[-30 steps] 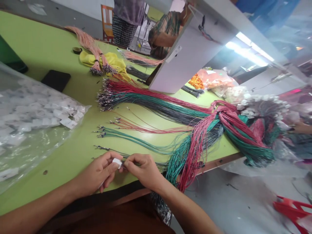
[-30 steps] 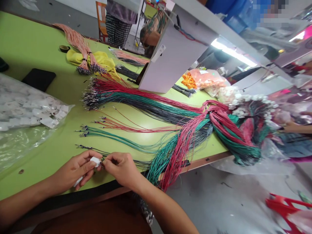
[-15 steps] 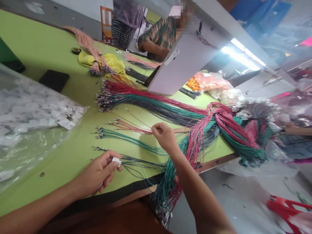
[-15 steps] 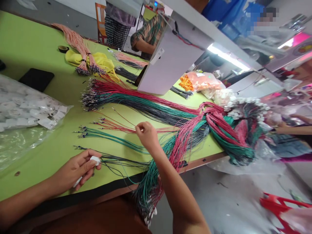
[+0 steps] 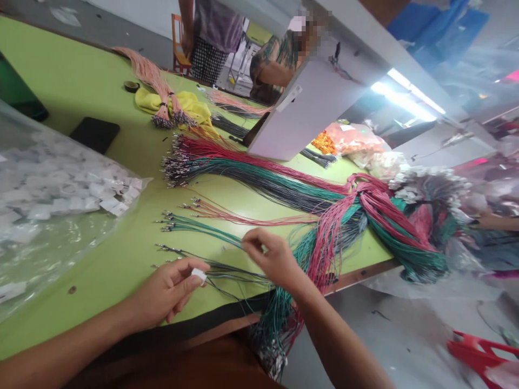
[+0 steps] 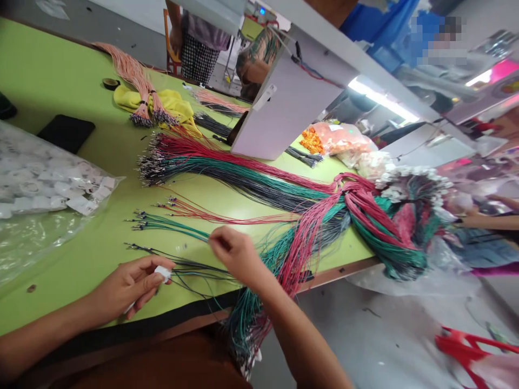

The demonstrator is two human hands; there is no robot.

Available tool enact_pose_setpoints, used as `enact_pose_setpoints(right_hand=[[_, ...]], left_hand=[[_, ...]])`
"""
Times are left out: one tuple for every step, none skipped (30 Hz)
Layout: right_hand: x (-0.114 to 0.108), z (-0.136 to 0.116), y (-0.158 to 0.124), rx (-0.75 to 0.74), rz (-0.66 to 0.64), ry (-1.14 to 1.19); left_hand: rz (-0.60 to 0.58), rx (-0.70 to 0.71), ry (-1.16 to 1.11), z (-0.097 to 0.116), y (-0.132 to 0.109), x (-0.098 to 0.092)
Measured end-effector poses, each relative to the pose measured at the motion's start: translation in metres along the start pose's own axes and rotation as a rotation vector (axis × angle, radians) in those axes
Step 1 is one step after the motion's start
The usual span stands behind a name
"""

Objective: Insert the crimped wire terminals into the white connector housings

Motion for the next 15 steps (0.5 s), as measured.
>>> enact_pose_setpoints(right_hand=[[0.010,-0.015,-0.006,-0.056,-0.048,0.082],[0.018,-0.027,-0.011,-0.087,-0.066,0.133],[0.025,-0.035,-0.016,-0.098,-0.073,0.172],[0.030,-0.038,-0.020,-0.083,-0.063,0.188],[0.033,-0.038,-0.022,-0.056,-0.045,0.193],[0.036,-0.037,-0.025,-0.026,-0.027,0.196],[0.038,-0.035,-0.026,-0.001,-0.014,0.199],[0.038,-0.033,-0.028,0.015,-0.002,0.200],[0.039,-0.031,-0.028,0.023,0.010,0.200],[0.039,-0.030,-0.029,0.026,0.023,0.199],[0.038,-0.030,-0.029,0.023,0.034,0.198],[0.037,-0.030,-0.029,0.014,0.046,0.195],[0.037,-0.031,-0.028,0.000,0.060,0.192],[0.036,-0.032,-0.028,-0.019,0.072,0.189],[0.035,-0.034,-0.028,-0.043,0.085,0.188]], left_hand=[[-0.001,-0.003,0.007,0.000,-0.001,0.000],[0.002,-0.005,0.010,0.001,-0.001,0.000],[0.006,-0.006,0.011,0.001,-0.002,0.000],[0.013,-0.008,0.010,0.002,-0.002,0.000],[0.017,-0.011,0.005,0.002,-0.002,0.000],[0.020,-0.013,-0.003,0.002,-0.003,0.000],[0.023,-0.015,-0.011,0.002,-0.003,0.000],[0.027,-0.017,-0.020,0.003,-0.003,-0.001],[0.033,-0.018,-0.028,0.003,-0.003,-0.001],[0.040,-0.019,-0.035,0.003,-0.002,-0.002],[0.045,-0.021,-0.039,0.003,-0.002,-0.002],[0.050,-0.024,-0.041,0.003,-0.002,-0.003],[0.051,-0.026,-0.043,0.003,-0.001,-0.003],[0.051,-0.027,-0.045,0.003,-0.001,-0.004],[0.051,-0.026,-0.044,0.003,0.000,-0.004]])
Point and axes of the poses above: each hand's wrist, its own y-axis towards the middle knuckle, its own x-axis out of the palm, z = x × y, the point moved 6 cm from there along y, towards the middle knuckle, and after that the axes turned 10 degrees about -x, right-handed, at the moved point
